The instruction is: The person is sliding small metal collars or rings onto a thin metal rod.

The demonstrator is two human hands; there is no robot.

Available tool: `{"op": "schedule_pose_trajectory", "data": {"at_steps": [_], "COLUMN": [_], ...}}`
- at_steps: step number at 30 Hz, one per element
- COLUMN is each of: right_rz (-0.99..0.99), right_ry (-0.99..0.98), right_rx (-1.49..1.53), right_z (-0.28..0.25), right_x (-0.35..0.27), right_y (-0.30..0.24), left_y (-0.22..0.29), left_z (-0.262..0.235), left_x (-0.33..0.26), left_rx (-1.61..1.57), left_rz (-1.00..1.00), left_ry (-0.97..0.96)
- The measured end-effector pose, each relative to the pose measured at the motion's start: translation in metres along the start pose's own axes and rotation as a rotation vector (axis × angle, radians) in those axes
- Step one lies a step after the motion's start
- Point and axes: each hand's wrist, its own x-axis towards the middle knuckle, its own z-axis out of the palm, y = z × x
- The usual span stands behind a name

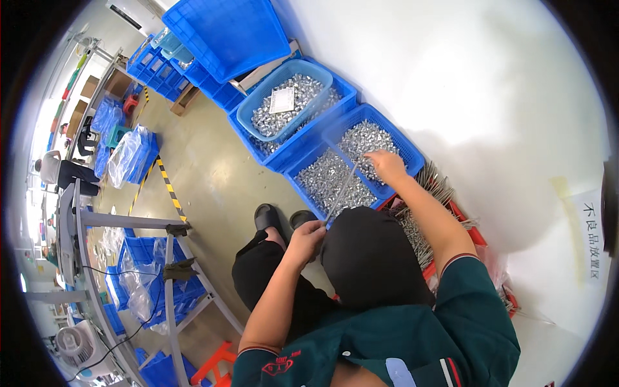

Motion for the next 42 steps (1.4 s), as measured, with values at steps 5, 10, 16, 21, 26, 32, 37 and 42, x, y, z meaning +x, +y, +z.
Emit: {"op": "schedule_pose_trajectory", "data": {"at_steps": [5,10,16,21,26,32,37,42], "right_rz": [0.299,0.05,-0.14,-0.15,-0.246,-0.31,-0.278,-0.306], "right_ry": [-0.051,0.043,-0.243,-0.378,-0.33,-0.265,-0.408,-0.524], "right_rx": [-0.073,0.142,0.126,-0.011,-0.147,-0.109,-0.136,-0.177], "right_z": [0.009,0.027,0.071,0.097,0.117,0.151,0.152,0.156], "right_x": [-0.003,0.006,-0.011,-0.02,-0.004,0.004,-0.017,-0.029], "right_y": [0.002,-0.048,-0.076,-0.068,-0.073,-0.068,-0.078,-0.074], "left_y": [0.018,0.03,0.042,0.039,0.034,0.03,0.032,0.04], "left_z": [-0.018,-0.025,-0.025,-0.027,-0.032,-0.034,-0.037,-0.036], "left_x": [-0.035,-0.048,-0.061,-0.065,-0.062,-0.057,-0.059,-0.061], "left_rx": [-0.102,-0.177,-0.307,-0.336,-0.28,-0.295,-0.312,-0.345], "left_rz": [-0.105,-0.064,-0.054,-0.051,-0.059,-0.054,-0.081,-0.134], "left_ry": [0.113,0.249,0.25,0.218,0.244,0.295,0.298,0.284]}}
